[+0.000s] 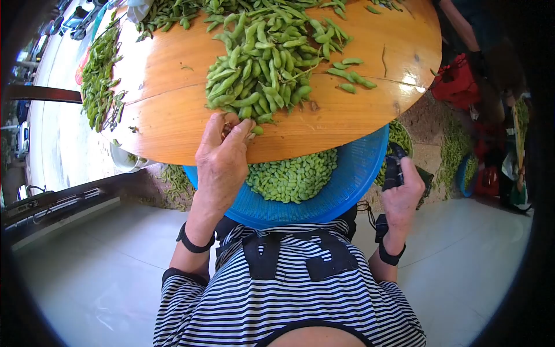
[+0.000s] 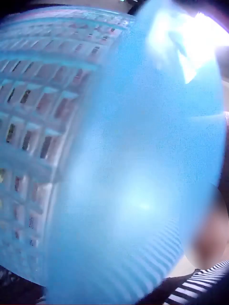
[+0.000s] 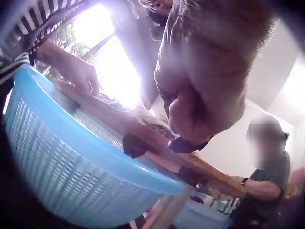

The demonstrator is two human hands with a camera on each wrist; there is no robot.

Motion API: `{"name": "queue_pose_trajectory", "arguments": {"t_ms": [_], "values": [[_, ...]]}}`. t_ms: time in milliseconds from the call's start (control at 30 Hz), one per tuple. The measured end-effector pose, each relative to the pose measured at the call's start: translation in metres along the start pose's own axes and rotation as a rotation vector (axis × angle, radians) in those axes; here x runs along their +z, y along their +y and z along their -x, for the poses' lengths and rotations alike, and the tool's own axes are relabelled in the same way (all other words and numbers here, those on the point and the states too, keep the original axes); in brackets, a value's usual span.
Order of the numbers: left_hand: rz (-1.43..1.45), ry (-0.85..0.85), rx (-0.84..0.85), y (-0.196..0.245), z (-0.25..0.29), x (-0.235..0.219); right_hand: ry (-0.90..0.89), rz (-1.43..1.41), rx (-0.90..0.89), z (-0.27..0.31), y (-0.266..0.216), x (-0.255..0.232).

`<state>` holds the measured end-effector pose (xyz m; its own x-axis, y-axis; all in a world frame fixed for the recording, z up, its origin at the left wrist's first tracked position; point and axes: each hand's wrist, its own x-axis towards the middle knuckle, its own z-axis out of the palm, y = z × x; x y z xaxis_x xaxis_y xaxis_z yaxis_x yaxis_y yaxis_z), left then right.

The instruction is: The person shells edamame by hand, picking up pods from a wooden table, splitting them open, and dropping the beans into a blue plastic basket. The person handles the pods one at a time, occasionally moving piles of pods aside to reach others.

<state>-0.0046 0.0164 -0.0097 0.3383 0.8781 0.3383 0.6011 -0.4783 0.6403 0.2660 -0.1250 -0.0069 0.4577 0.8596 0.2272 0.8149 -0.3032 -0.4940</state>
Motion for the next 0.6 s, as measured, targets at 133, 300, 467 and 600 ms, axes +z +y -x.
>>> {"name": "queue_pose_trajectory", "arguments": {"t_ms": [133, 300, 467, 600], "values": [[0.096, 0.11, 0.008, 0.005, 0.002, 0.001, -0.065, -0.371, -0.078, -0.002, -0.038, 0.014], [0.617, -0.232, -0.295, 0.042, 0.022, 0.005, -0.472, -0.886, 0.128, 0.001, -0.073, 0.018], [0.857, -0.325, -0.477, 0.049, 0.034, 0.028, -0.554, -1.031, 0.212, 0.002, -0.072, 0.02], [0.596, -0.197, -0.208, 0.05, 0.035, 0.035, -0.556, -1.053, 0.232, 0.003, -0.07, 0.02]]}}
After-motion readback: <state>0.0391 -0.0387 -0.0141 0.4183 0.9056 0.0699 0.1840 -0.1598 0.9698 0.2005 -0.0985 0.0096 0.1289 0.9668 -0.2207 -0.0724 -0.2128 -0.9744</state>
